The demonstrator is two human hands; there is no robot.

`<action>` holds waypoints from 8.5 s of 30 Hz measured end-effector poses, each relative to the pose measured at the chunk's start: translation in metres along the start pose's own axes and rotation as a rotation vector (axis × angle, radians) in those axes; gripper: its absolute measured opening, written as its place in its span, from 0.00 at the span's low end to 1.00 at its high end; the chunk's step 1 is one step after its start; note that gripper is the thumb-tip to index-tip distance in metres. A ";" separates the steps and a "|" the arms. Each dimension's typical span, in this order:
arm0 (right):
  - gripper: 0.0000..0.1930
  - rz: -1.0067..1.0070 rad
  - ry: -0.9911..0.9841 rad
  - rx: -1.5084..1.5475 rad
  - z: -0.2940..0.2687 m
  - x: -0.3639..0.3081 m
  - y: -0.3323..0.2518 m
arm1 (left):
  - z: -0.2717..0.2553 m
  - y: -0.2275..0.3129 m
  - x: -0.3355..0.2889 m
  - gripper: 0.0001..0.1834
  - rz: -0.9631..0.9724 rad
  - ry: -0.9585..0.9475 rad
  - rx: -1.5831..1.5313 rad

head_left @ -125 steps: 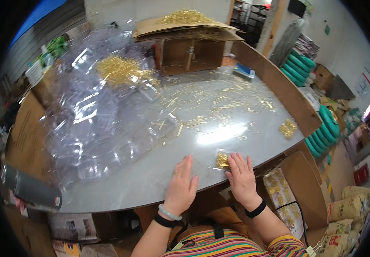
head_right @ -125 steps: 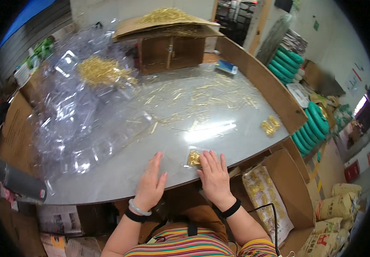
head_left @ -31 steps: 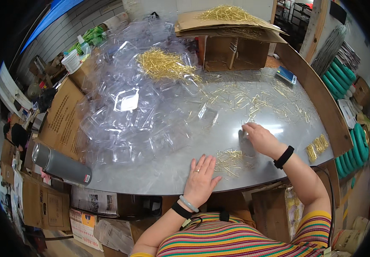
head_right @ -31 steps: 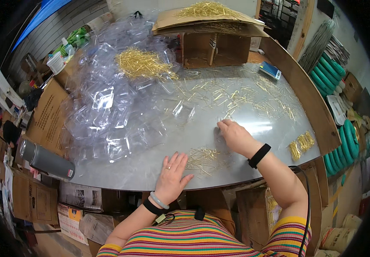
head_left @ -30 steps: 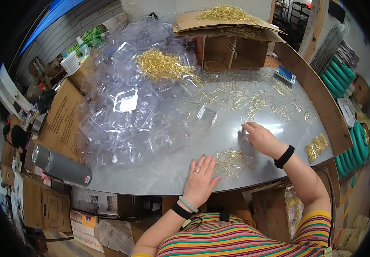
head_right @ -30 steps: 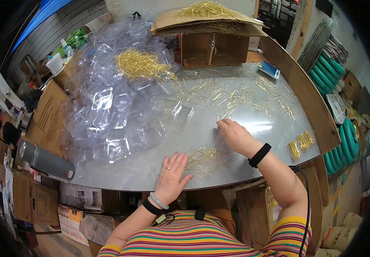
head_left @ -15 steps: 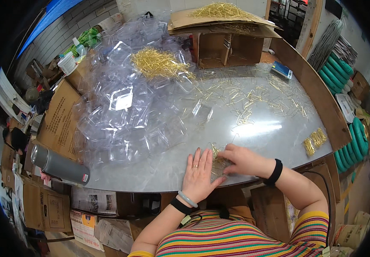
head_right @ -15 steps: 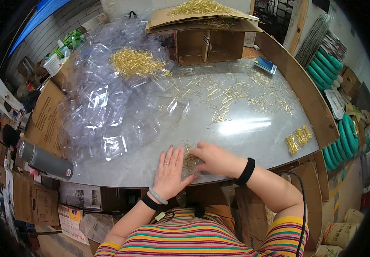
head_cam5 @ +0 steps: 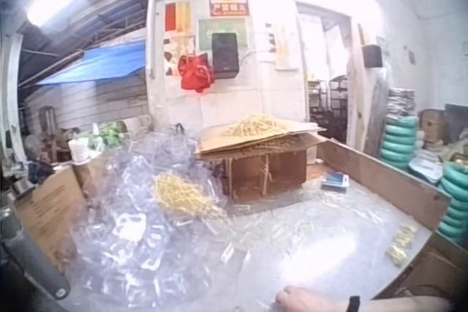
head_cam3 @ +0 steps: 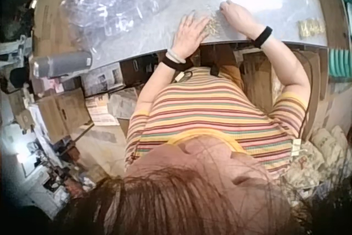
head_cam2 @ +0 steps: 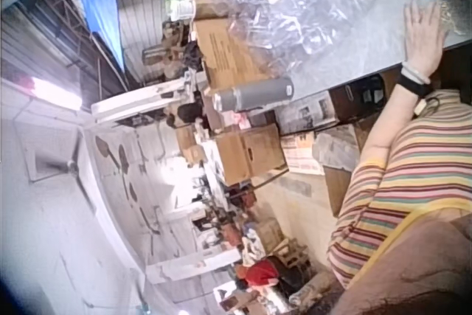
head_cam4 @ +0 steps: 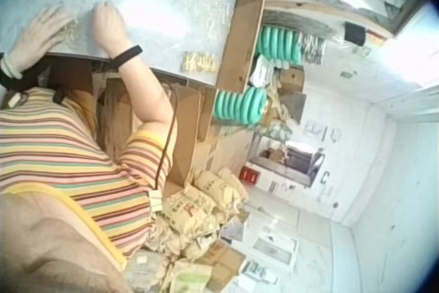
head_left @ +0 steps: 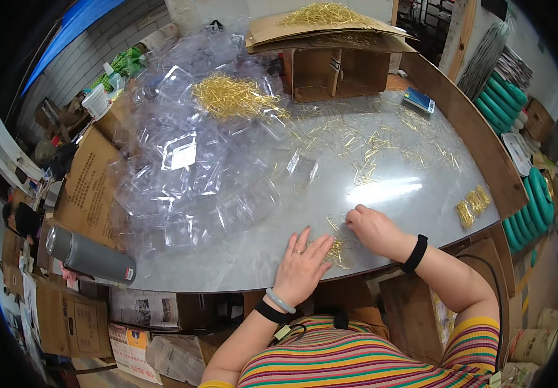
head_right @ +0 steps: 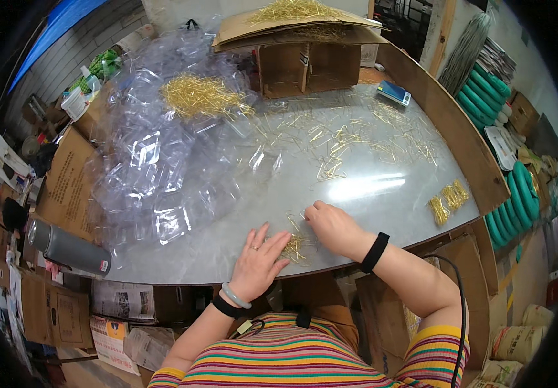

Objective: Sorting small gold-colored metal pins into clear plastic trays at a workstation.

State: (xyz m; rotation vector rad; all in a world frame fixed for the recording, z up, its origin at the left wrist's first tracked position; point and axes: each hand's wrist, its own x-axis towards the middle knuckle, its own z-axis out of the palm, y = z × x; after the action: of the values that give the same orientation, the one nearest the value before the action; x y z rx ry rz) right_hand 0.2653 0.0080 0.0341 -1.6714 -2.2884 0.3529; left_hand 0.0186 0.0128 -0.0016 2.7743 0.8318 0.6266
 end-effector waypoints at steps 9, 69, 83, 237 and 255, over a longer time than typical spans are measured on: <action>0.29 -0.345 -0.279 0.006 -0.016 0.012 -0.027 | 0.005 -0.002 0.000 0.44 -0.129 0.069 -0.158; 0.25 -0.163 0.277 0.133 0.057 -0.022 -0.080 | -0.029 -0.013 -0.030 0.13 -0.340 0.217 -0.171; 0.22 -0.369 0.200 0.004 0.048 -0.015 -0.065 | -0.019 -0.022 -0.037 0.33 -0.211 0.056 -0.218; 0.06 -0.118 0.377 0.915 0.066 -0.038 -0.144 | -0.032 0.037 -0.064 0.20 -0.289 0.460 -0.415; 0.11 -0.209 0.603 0.545 0.076 -0.038 -0.137 | -0.027 0.037 -0.069 0.10 -0.141 0.463 -0.149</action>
State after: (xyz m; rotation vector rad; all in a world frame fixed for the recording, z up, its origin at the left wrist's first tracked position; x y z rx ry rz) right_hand 0.1270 -0.0716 0.0090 -1.0669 -1.6941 0.3287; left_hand -0.0273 -0.0554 0.0096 2.4410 1.0033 1.2730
